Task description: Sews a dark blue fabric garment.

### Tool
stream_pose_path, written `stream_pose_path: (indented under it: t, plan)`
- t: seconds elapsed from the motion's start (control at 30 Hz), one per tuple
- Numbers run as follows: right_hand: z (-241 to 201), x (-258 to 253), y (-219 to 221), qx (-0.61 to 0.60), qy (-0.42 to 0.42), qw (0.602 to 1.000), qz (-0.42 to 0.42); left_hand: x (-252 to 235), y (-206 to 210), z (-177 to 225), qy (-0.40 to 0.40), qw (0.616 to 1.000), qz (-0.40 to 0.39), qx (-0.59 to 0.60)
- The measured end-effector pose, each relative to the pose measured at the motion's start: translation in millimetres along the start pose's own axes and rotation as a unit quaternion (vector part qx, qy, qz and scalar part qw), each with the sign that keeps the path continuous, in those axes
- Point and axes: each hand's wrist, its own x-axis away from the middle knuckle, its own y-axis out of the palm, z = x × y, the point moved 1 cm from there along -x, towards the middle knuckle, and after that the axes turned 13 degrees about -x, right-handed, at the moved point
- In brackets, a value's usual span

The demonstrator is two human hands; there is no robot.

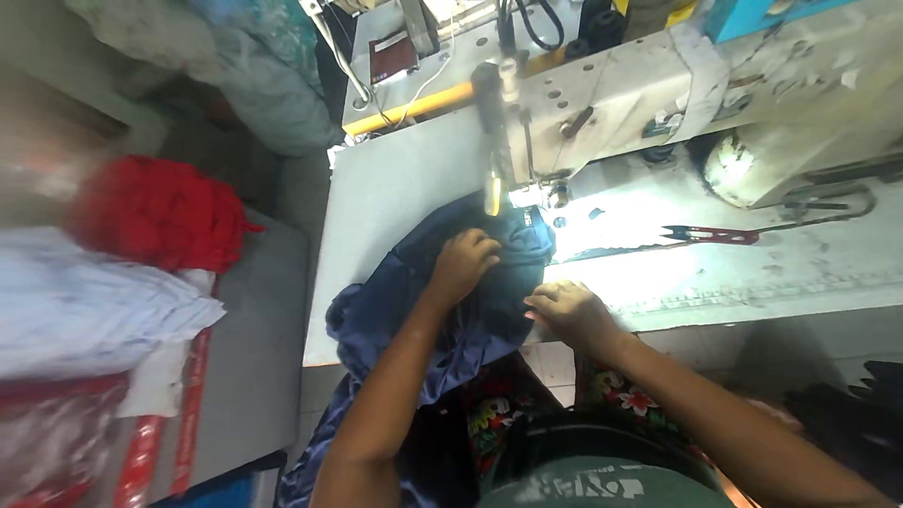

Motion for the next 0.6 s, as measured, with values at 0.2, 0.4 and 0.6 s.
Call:
stream_pose_path:
  t: [0.2,0.4,0.6]
  plan:
    - [0,1,2,0.014,-0.002,1.000,0.008,-8,-13,1,0.063,0.996,-0.012,-0.065]
    - [-9,-18,-4,0.009,0.043,0.996,-0.076,-6,-53,8,0.026,0.998,-0.063,0.006]
    - [-52,-68,22,-0.134,0.039,0.984,-0.109,-4,-106,68,-0.011,0.973,-0.039,0.226]
